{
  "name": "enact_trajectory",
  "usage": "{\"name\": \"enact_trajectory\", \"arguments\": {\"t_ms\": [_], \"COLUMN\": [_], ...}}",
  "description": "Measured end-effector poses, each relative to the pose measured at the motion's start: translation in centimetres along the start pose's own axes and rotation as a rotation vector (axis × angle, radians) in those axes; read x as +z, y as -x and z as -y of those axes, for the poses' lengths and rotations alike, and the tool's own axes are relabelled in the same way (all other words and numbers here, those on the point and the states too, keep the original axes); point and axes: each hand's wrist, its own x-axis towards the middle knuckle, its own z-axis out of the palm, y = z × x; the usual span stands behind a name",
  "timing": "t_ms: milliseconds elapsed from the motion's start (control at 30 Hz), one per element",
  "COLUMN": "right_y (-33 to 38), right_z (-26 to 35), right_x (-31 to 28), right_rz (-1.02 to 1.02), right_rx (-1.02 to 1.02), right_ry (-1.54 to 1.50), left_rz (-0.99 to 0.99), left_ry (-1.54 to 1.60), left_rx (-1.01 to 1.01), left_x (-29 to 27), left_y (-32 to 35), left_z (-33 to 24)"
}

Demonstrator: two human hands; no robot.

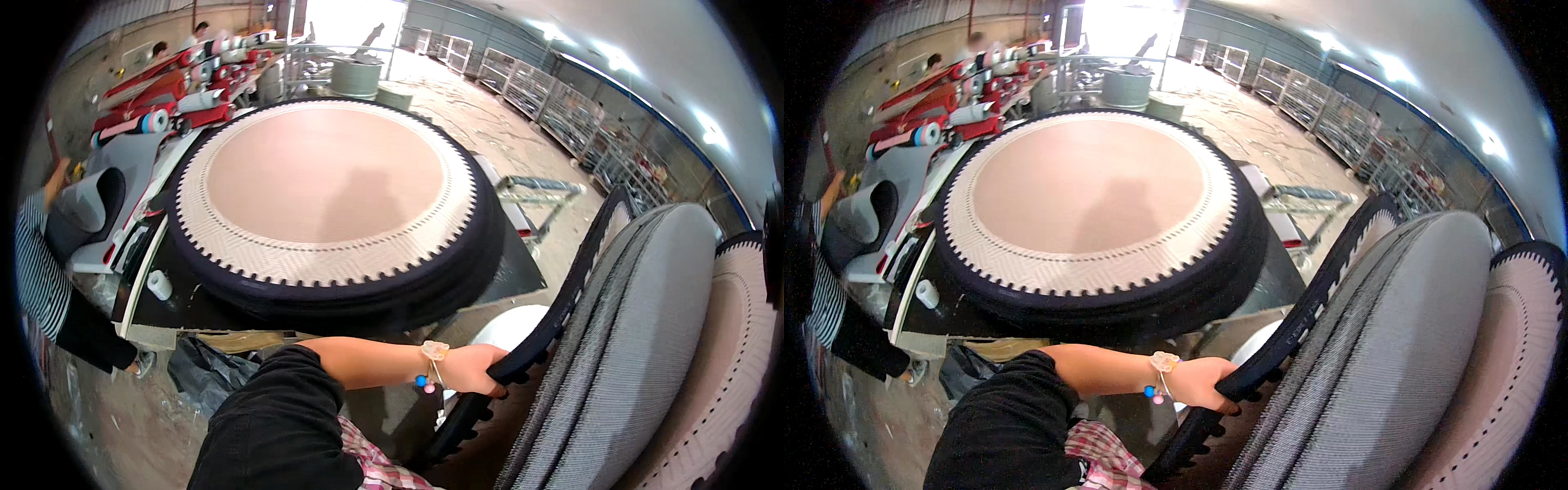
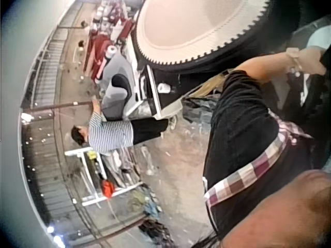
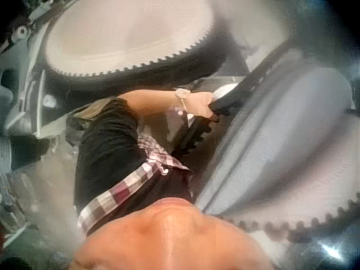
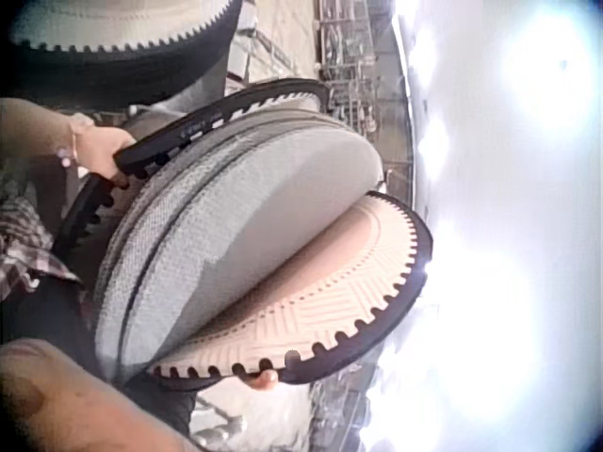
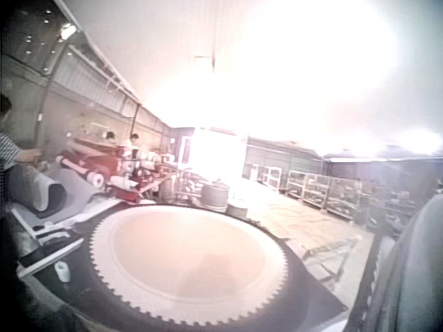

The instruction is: The person picks up circular mats from a stack, places them on a table to inspect the printed designs, and then rolls up several rectangular mats, securing them with labels.

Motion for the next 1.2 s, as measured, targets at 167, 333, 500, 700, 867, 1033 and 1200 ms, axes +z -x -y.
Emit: {"name": "enact_trajectory", "arguments": {"t_ms": [167,333,500,700,867,1033,1200], "right_y": [4.1,6.3,3.7,-10.0,2.6,18.9,16.4], "right_z": [10.4,21.4,30.6,42.9,37.8,20.8,22.3], "right_x": [10.0,17.9,23.9,29.8,34.0,42.3,45.0], "right_rz": [0.150,0.254,0.288,0.356,0.905,2.230,1.533], "right_rx": [-0.157,-0.315,-0.523,-0.645,-1.141,-0.880,-1.284], "right_ry": [-0.064,-0.136,-0.192,-0.183,-0.396,0.098,-0.014], "left_rz": [-0.140,-0.419,-0.882,-1.420,-1.752,-1.783,-1.807], "left_ry": [-0.085,-0.155,-0.124,0.301,0.604,0.622,0.662], "left_rx": [-0.006,0.043,0.213,0.065,0.102,0.101,-0.015], "left_x": [-9.8,-19.0,-24.5,-29.6,-27.3,-27.5,-26.9], "left_y": [10.3,22.1,33.0,44.5,50.2,49.0,48.5], "left_z": [-3.8,-8.0,-8.7,-2.8,7.6,7.7,5.3]}}
